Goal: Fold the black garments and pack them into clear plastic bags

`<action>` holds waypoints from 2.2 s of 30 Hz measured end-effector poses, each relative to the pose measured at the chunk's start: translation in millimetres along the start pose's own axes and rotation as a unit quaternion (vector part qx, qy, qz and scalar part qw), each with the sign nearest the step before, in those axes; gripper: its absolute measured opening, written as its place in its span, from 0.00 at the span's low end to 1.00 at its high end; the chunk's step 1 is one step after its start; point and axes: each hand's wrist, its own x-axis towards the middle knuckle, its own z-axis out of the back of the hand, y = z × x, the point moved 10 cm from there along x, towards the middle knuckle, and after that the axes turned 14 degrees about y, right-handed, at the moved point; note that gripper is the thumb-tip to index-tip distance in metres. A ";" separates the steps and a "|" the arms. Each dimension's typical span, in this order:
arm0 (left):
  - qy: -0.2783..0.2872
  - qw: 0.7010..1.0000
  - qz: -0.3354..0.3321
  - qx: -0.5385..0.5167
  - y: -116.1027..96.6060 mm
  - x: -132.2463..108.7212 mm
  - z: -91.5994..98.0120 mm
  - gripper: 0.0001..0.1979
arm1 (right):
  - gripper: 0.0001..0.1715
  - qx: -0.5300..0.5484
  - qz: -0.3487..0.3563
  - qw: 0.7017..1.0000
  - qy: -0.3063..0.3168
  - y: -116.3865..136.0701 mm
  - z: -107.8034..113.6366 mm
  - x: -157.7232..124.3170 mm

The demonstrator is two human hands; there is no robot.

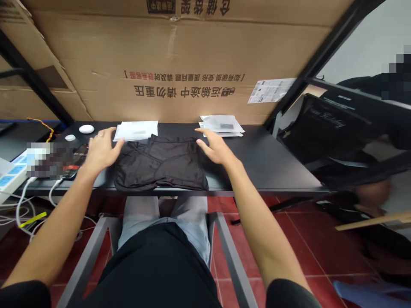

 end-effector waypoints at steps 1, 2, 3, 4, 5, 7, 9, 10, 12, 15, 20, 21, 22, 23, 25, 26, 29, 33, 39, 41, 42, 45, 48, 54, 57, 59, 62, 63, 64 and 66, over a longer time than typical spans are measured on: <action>0.011 0.999 -0.038 -0.004 -23.3 5.0 -4.3 0.34 | 0.33 0.000 -0.002 0.999 0.033 1.8 -13.0 8.2; 0.025 0.997 -0.077 -0.005 -45.1 9.5 -8.9 0.33 | 0.33 -0.003 -0.006 0.998 0.058 2.5 -24.1 16.0; 0.042 0.992 -0.115 -0.001 -64.4 13.5 -13.6 0.32 | 0.32 -0.009 -0.011 0.997 0.075 2.1 -32.7 23.3; 0.060 0.988 -0.146 0.005 -80.1 17.0 -18.1 0.31 | 0.32 -0.017 -0.017 0.996 0.085 1.0 -39.0 30.1; 0.076 0.983 -0.168 0.012 -92.1 20.4 -22.4 0.30 | 0.31 -0.027 -0.021 0.995 0.092 -1.0 -43.7 36.1; 0.104 0.977 -0.186 0.028 -105.8 27.2 -30.3 0.28 | 0.28 -0.047 -0.027 0.994 0.099 -6.4 -49.1 45.7; 0.125 0.975 -0.178 0.043 -110.8 33.2 -37.9 0.26 | 0.25 -0.064 -0.026 0.993 0.100 -11.9 -51.3 51.8; 0.132 0.976 -0.168 0.050 -111.2 35.6 -41.4 0.25 | 0.23 -0.070 -0.026 0.992 0.098 -14.7 -51.9 53.9; 0.137 0.978 -0.145 0.063 -110.6 39.2 -47.5 0.23 | 0.22 -0.078 -0.030 0.992 0.094 -20.6 -53.3 57.0; 0.135 0.981 -0.120 0.069 -108.4 42.0 -55.2 0.22 | 0.23 -0.087 -0.063 0.990 0.096 -32.0 -56.9 60.9; 0.119 0.986 -0.116 0.021 -103.4 49.5 -61.5 0.25 | 0.21 -0.098 -0.093 0.986 0.097 -45.1 -56.4 66.1; 0.114 0.987 -0.114 0.015 -102.6 52.0 -61.6 0.26 | 0.21 -0.090 -0.094 0.987 0.092 -47.1 -54.2 66.9; 0.110 0.988 -0.111 0.010 -102.0 54.6 -61.8 0.27 | 0.20 -0.079 -0.095 0.988 0.087 -49.3 -52.1 67.6; 0.107 0.989 -0.106 0.008 -101.5 57.2 -62.1 0.27 | 0.20 -0.066 -0.099 0.989 0.084 -51.6 -50.2 68.2; 0.108 0.990 -0.092 0.006 -101.0 61.9 -63.4 0.27 | 0.19 -0.044 -0.105 0.990 0.083 -55.4 -48.3 69.0; 0.110 0.990 -0.086 0.004 -101.1 63.8 -64.3 0.25 | 0.19 -0.036 -0.107 0.990 0.085 -56.2 -48.0 69.2; 0.111 0.991 -0.080 0.000 -103.3 67.5 -65.7 0.22 | 0.17 -0.024 -0.106 0.990 0.089 -55.1 -47.7 69.0; 0.097 0.992 -0.085 -0.015 -107.4 70.6 -62.4 0.19 | 0.14 -0.022 -0.103 0.991 0.084 -50.7 -44.6 67.8; 0.096 0.991 -0.079 -0.044 -109.6 75.4 -55.6 0.11 | 0.10 0.012 -0.095 0.994 0.053 -42.9 -35.7 64.6; 0.094 0.991 -0.080 -0.049 -109.2 75.5 -53.1 0.10 | 0.10 0.037 -0.081 0.995 0.037 -38.4 -31.5 61.4; 0.094 0.991 -0.084 -0.054 -109.3 75.4 -52.3 0.11 | 0.10 0.046 -0.076 0.996 0.030 -36.5 -29.4 59.5; 0.097 0.988 -0.100 -0.067 -110.5 75.2 -52.9 0.16 | 0.11 0.063 -0.069 0.996 0.009 -32.4 -23.1 53.0; 0.088 0.987 -0.119 -0.065 -113.1 76.5 -55.2 0.18 | 0.10 0.074 -0.065 0.995 0.000 -29.5 -19.4 47.7; 0.078 0.978 -0.160 -0.112 -114.4 81.7 -60.7 0.17 | 0.12 0.096 -0.061 0.993 -0.013 -24.6 -13.4 37.5; 0.072 0.972 -0.186 -0.123 -113.4 77.8 -54.6 0.15 | 0.10 0.105 -0.050 0.993 -0.017 -17.2 -9.5 29.0; 0.067 0.965 -0.217 -0.130 -113.8 68.5 -46.3 0.14 | 0.09 0.113 -0.045 0.992 -0.015 -10.7 -7.4 21.0; 0.055 0.948 -0.281 -0.142 -114.6 44.2 -30.3 0.11 | 0.10 0.113 -0.038 0.993 -0.008 1.1 -4.8 6.0; 0.053 0.941 -0.301 -0.144 -114.4 34.5 -25.8 0.10 | 0.11 0.107 -0.035 0.994 -0.004 5.5 -4.6 0.8; 0.055 0.936 -0.318 -0.143 -113.8 25.2 -22.8 0.10 | 0.11 0.099 -0.032 0.995 0.004 9.9 -5.3 -4.1; 0.068 0.926 -0.347 -0.135 -112.4 8.1 -21.3 0.10 | 0.12 0.082 -0.026 0.996 0.027 18.3 -9.2 -12.5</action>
